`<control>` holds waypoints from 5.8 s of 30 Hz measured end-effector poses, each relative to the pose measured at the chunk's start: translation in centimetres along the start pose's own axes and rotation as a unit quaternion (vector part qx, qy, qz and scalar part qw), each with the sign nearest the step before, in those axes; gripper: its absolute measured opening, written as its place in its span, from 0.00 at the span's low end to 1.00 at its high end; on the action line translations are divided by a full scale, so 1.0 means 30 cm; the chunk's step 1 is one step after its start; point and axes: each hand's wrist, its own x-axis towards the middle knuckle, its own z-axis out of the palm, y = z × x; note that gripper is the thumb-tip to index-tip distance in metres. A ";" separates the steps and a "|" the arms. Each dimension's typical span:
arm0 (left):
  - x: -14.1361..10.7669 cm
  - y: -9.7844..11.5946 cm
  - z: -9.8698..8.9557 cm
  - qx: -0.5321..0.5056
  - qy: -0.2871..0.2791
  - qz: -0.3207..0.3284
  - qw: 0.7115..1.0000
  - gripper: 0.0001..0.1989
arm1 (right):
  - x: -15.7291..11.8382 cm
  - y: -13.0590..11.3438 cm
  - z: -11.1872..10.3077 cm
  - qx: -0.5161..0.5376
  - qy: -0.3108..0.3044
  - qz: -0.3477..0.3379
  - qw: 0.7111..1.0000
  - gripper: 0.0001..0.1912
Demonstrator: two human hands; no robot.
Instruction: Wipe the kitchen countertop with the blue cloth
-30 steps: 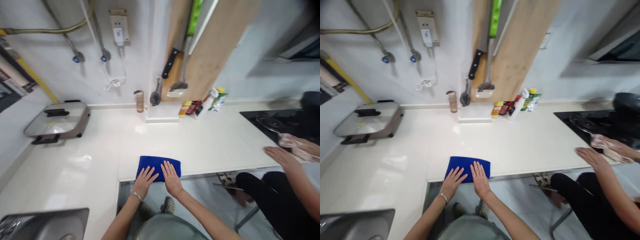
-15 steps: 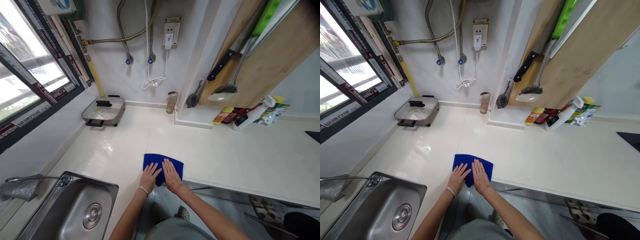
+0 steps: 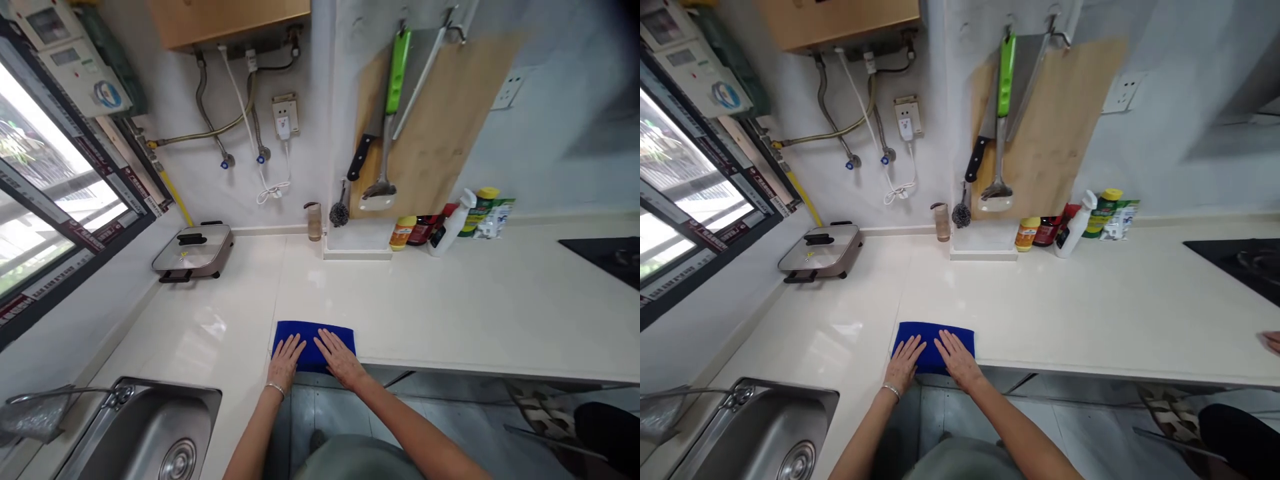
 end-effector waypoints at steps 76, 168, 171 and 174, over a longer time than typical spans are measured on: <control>0.422 0.504 0.025 -0.016 -0.094 0.099 0.991 0.58 | -0.358 0.534 -0.174 0.217 -0.086 0.081 0.969 0.60; 0.307 0.118 -0.042 -0.129 -0.129 0.097 0.978 0.59 | -0.052 0.409 -0.066 -0.028 0.015 0.348 0.937 0.32; 0.261 0.056 -0.057 -0.113 -0.141 0.083 0.980 0.58 | -0.098 0.370 -0.071 -0.020 0.007 0.348 0.937 0.32; 0.209 -0.031 -0.075 -0.074 -0.163 0.041 0.983 0.58 | -0.094 0.309 -0.073 -0.036 0.003 0.373 0.927 0.33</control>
